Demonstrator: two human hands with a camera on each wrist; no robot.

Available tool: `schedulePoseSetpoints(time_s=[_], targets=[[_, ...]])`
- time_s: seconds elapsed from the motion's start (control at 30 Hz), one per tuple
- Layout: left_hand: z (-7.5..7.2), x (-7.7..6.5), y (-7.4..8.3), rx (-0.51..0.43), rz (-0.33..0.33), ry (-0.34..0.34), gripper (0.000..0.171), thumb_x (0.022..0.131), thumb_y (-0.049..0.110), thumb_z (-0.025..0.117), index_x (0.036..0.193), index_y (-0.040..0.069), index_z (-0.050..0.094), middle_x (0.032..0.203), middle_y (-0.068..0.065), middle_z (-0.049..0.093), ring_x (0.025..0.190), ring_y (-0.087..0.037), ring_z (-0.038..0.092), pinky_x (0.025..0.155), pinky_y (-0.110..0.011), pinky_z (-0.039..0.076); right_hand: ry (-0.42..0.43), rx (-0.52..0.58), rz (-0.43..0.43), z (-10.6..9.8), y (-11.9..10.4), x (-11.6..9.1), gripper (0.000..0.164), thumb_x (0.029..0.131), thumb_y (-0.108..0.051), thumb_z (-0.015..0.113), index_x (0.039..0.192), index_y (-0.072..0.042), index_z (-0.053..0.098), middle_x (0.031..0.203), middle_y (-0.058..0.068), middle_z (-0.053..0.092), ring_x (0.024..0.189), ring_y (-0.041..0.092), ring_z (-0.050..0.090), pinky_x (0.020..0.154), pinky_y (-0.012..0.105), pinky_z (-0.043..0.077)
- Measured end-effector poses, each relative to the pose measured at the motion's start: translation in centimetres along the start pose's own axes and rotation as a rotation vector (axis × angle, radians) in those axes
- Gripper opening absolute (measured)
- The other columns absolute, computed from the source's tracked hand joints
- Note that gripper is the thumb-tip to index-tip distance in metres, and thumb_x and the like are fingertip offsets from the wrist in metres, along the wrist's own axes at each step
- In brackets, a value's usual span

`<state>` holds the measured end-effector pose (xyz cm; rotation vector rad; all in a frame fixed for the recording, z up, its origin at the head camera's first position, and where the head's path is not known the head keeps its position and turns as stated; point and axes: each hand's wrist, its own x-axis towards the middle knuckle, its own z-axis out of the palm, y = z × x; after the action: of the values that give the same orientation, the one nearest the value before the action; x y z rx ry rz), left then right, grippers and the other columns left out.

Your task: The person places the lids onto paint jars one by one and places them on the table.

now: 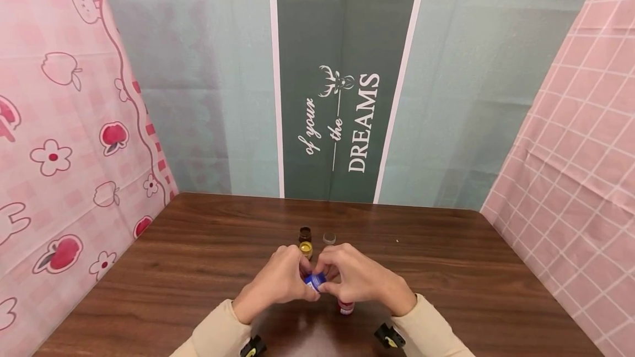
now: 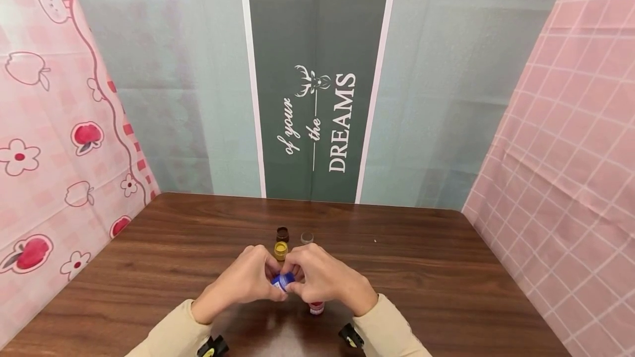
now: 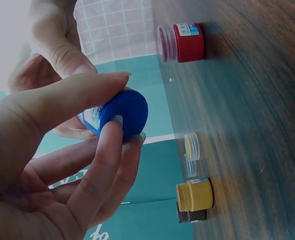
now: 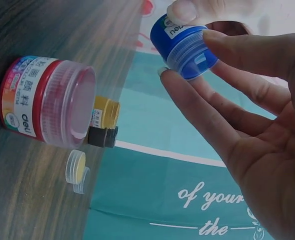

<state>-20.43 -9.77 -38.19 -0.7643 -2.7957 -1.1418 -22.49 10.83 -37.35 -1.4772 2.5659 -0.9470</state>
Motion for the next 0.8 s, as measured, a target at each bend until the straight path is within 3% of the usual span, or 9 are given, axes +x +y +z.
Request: schedulePoseSetpoints(time_s=[0.5,0.8], targets=[[-0.7,0.0,-0.5,0.034,0.004,-0.074,0.024,0.067,0.010,0.093,0.079,0.007,0.073,0.066,0.003,0.070,0.057,-0.002,0.053,0.051,-0.019,0.046,-0.032,-0.012,0.041,0.7,-0.1,0.7,0.019,0.089,-0.005,0.078,0.107,-0.005,0.073,0.102,0.005,0.070,0.089,0.003,0.071,0.076,0.012,0.057],[-0.7,0.3,-2.0,0.048,-0.039,-0.079,0.031,0.064,0.008,0.095,0.088,0.002,0.077,0.079,-0.002,0.077,0.071,-0.009,0.067,0.065,-0.025,0.056,-0.029,-0.153,0.083,-1.2,0.9,-0.1,0.012,0.092,-0.010,0.076,0.104,-0.010,0.074,0.100,0.003,0.074,0.088,0.010,0.069,0.079,0.025,0.060]])
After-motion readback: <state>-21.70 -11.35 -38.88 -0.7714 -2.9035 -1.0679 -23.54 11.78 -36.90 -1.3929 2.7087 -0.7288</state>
